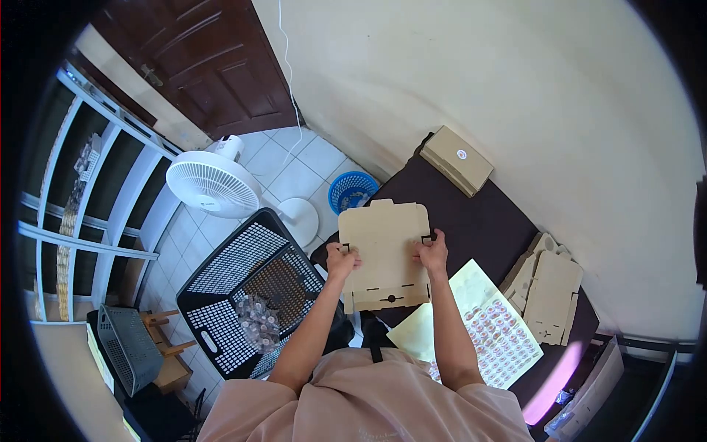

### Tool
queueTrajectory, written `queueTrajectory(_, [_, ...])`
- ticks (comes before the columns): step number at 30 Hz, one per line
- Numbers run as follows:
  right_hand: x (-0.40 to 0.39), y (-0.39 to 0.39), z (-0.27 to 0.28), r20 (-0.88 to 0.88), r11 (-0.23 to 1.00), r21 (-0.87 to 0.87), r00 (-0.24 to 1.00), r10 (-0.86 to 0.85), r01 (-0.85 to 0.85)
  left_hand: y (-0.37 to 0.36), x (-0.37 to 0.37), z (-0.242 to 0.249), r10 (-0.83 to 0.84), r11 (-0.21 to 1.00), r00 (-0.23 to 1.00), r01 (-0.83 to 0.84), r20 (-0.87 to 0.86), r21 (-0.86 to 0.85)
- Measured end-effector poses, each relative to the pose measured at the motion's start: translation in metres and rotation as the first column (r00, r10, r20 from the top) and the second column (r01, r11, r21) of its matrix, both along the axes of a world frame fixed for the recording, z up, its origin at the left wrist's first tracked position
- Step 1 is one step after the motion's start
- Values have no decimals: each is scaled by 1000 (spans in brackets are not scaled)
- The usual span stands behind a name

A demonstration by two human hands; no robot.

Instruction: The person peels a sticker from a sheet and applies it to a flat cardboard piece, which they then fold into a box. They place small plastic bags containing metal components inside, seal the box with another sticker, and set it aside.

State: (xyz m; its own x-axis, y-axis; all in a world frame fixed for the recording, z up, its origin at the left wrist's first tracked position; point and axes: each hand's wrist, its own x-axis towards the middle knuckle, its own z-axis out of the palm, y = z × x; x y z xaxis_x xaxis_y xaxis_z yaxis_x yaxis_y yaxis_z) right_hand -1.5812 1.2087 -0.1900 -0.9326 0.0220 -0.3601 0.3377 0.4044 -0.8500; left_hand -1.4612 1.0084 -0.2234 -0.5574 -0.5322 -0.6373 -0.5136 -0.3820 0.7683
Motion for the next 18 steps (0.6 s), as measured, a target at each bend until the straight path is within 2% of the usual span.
queueTrajectory(1, [-3, -1, -1, -1, 1000, -1, 1000, 2, -2, 2, -3, 12, 2, 1000, 1000, -2, -1, -1])
queueTrajectory(3, [-13, -4, -2, 98, 999, -27, 995, 20, -18, 3, -6, 35, 69, 987, 998, -68, 0, 147])
queueTrajectory(7, [-19, 4, -19, 195, 987, -155, 981, -7, 38, -8, 2, 31, 62, 973, 996, -47, -61, 228])
queueTrajectory(9, [-12, 11, -17, 194, 915, -382, 979, -60, 131, -16, 5, 33, 35, 957, 988, 10, -148, 291])
queueTrajectory(10, [-7, 15, -16, 193, 917, -378, 980, -56, 127, -13, 7, 36, 40, 956, 988, 5, -148, 295])
queueTrajectory(12, [1, 25, -15, 187, 792, -601, 982, 7, 109, -9, 12, 38, -64, 979, 977, 101, -206, 177])
queueTrajectory(13, [4, 32, -14, 190, 795, -598, 982, 12, 106, -11, 17, 35, -57, 979, 977, 94, -203, 181])
queueTrajectory(15, [8, 48, -13, 238, 670, -731, 969, 72, 130, -19, 30, 28, -177, 964, 945, 223, -273, 146])
queueTrajectory(16, [8, 57, -11, 242, 672, -729, 968, 71, 133, -20, 39, 27, -177, 963, 947, 223, -270, 150])
queueTrajectory(17, [7, 65, -9, 185, 672, -739, 975, 121, 57, -20, 49, 26, -469, 870, 839, 387, -275, -305])
queueTrajectory(18, [8, 69, -5, 126, 667, -744, 977, 172, -21, -20, 58, 27, -709, 571, 690, 443, -143, -691])
